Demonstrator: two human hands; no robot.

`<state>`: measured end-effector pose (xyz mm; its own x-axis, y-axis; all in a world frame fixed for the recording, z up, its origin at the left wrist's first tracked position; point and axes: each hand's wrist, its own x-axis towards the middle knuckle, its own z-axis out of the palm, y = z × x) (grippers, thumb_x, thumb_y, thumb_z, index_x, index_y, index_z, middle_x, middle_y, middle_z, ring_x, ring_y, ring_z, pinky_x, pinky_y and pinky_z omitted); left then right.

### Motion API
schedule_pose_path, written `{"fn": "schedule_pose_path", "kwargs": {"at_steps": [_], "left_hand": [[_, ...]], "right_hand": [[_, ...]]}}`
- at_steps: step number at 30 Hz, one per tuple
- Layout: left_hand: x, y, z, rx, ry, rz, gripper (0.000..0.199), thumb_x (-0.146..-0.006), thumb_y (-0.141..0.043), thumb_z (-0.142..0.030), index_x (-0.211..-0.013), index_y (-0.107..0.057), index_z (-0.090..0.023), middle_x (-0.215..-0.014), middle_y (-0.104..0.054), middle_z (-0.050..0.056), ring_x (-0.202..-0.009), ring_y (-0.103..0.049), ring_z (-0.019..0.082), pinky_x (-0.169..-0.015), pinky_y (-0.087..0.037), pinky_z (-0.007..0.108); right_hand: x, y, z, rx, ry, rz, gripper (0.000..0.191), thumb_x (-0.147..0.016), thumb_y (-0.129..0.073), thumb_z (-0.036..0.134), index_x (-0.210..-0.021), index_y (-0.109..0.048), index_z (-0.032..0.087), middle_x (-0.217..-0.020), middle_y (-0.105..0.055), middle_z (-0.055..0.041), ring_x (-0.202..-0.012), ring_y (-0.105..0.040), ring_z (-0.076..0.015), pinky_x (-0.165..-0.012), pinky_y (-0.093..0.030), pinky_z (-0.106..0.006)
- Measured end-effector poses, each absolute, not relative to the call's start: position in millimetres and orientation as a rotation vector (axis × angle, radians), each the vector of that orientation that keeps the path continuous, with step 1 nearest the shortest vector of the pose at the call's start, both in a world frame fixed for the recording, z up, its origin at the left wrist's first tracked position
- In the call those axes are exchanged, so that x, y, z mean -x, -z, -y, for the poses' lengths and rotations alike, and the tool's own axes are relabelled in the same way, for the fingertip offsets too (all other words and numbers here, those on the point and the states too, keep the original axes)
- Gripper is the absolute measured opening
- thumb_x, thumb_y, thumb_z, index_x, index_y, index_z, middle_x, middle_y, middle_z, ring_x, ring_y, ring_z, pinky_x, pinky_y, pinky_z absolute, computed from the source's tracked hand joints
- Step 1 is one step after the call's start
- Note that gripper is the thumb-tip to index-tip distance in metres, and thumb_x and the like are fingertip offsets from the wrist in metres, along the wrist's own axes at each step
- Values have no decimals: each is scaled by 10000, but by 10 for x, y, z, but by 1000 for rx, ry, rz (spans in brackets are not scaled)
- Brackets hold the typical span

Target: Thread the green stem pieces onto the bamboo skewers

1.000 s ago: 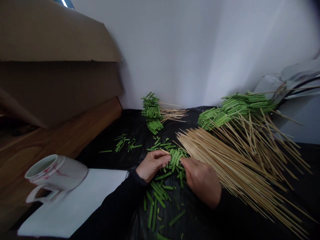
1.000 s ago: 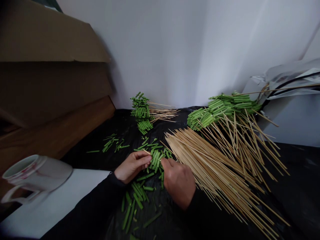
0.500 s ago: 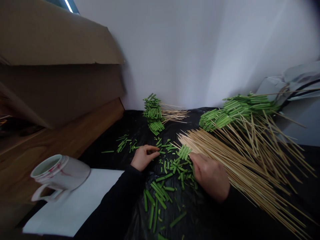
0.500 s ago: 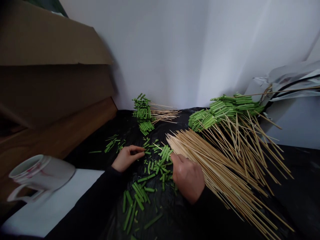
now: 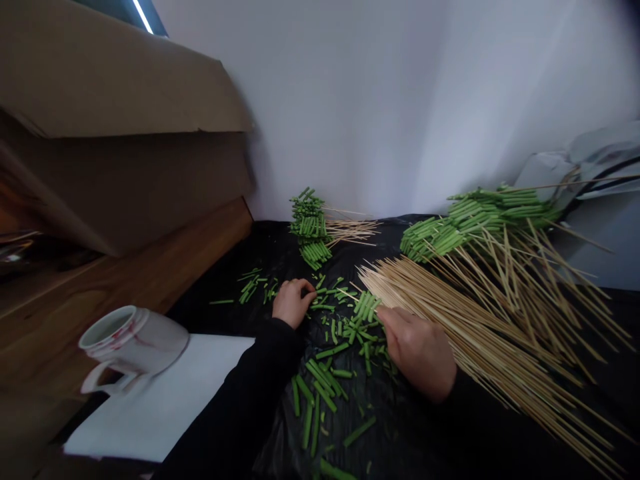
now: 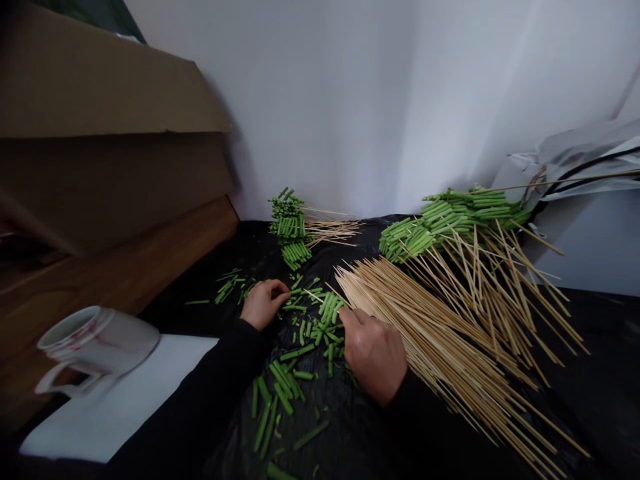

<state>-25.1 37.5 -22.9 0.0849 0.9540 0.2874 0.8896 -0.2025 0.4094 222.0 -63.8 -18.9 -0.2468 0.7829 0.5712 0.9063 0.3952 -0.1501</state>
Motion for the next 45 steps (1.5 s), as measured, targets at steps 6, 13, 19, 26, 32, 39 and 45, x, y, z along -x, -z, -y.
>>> {"fn": "schedule_pose_path", "kwargs": {"at_steps": [6,13,19,26,32,39,45], "left_hand": [[221,107,-184,-1862,-1152,-1458,289,-774,-657,-306,-1024,-696,-166,-842,-705,46,-760,-616,179,-747,-463,300],[145,113,-91,-1432,-1099,-1237,376,-678,-748,-393,-957,-721,-142,-852,-733,72,-732,-633,170,-697,-477,280],[215,115,-154,-1702,-1096,-1391,280,-696,-720,-344,-896,-738,-149,-895,-734,82,-825,-649,212,-787,-480,324],[389,-165,-79,-2192,-878,-1558,236,-865,-535,-290,-966,-732,-206,-944,-714,57,-896,-629,208,-859,-453,335],[337,-11,-152,-2663,-305,-1575,519,-795,-414,-13,-1212,-638,-226,-1160,-651,75,-991,-541,232,-881,-431,360],[685,-95,-387,-2510,-594,-1606,406,-812,-456,-108,-1106,-694,-256,-1096,-689,63,-991,-580,230,-931,-400,353],[1447,-386,-519,-2049,-807,-2021,76,-676,-673,-254,-700,-740,-228,-718,-710,61,-715,-618,250,-713,-436,335]], "right_hand": [[-2205,161,664,1389,263,2071,251,-914,-391,152,-955,-637,186,-705,-610,1,-586,-524,-118,-558,-226,-302],[-2192,175,682,1395,263,2100,277,-918,-368,158,-987,-636,182,-692,-594,-3,-570,-501,-119,-557,-220,-302],[-2239,192,652,1446,278,2112,235,-902,-410,149,-964,-632,192,-721,-611,3,-582,-515,-118,-558,-209,-314],[-2269,200,622,1533,300,2152,215,-883,-435,138,-926,-633,209,-704,-606,8,-552,-504,-117,-545,-191,-318],[-2241,199,642,1551,327,2186,210,-882,-446,135,-932,-635,213,-711,-614,8,-554,-513,-116,-537,-182,-320],[-2263,196,639,1508,331,2189,219,-869,-442,116,-935,-633,200,-706,-608,6,-543,-497,-104,-535,-186,-319],[-2250,193,656,1486,379,2184,240,-868,-426,109,-946,-636,197,-692,-603,6,-523,-485,-103,-532,-186,-316]]}}
